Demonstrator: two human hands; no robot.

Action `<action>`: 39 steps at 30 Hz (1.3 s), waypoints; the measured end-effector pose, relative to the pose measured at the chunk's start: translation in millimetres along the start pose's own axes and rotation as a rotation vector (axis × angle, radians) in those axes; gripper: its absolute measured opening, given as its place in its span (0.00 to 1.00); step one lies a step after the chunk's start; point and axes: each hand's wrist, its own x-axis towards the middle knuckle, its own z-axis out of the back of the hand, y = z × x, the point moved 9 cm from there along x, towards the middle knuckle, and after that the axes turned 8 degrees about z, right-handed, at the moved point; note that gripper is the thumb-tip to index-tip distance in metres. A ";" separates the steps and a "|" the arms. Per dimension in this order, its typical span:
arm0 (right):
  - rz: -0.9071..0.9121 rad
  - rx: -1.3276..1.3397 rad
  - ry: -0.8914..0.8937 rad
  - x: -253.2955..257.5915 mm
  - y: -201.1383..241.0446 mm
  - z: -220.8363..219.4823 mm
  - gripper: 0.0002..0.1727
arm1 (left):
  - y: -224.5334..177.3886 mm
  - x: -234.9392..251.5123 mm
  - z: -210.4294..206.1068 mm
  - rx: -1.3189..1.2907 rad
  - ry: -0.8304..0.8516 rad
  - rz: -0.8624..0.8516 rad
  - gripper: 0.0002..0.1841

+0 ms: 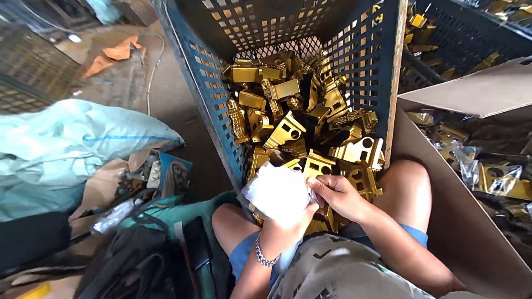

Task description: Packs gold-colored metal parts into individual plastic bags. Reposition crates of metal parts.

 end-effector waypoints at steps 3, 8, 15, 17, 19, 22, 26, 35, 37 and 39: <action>0.037 0.008 0.128 0.0 7.4 0.1 0.10 | 1.0 -0.8 0.1 0.176 0.015 -0.080 0.36; 0.008 -0.043 0.181 -5.0 -1.3 -0.9 0.12 | -0.6 -1.2 12.5 0.074 -0.035 -0.073 0.34; -0.090 0.086 0.242 -12.3 -10.6 -6.0 0.06 | -0.2 -8.1 8.5 0.222 0.095 -0.143 0.32; -0.096 0.087 0.233 -13.3 -12.7 -4.8 0.06 | -0.2 -9.5 7.9 0.214 0.103 -0.143 0.34; -0.096 0.072 0.231 -14.8 -14.5 -4.8 0.08 | 2.0 -12.3 5.6 0.182 0.119 -0.127 0.34; -0.033 0.082 0.297 -17.4 -12.7 -10.7 0.05 | 1.3 -11.7 14.2 0.212 0.053 -0.129 0.31; -0.024 0.212 0.095 -11.2 -6.1 2.0 0.13 | 8.9 7.5 82.0 0.285 -0.441 -0.045 0.28; 0.456 -0.399 0.199 -7.9 37.5 -18.8 0.26 | -0.1 -10.4 42.1 -0.189 -0.032 0.034 0.16; 0.381 -0.649 0.031 -4.9 30.1 17.5 0.17 | 9.9 -8.6 68.1 -0.157 -0.187 0.039 0.18; 0.235 -0.970 0.068 1.3 14.2 29.7 0.17 | 12.2 -4.7 81.0 -0.153 -0.270 0.048 0.19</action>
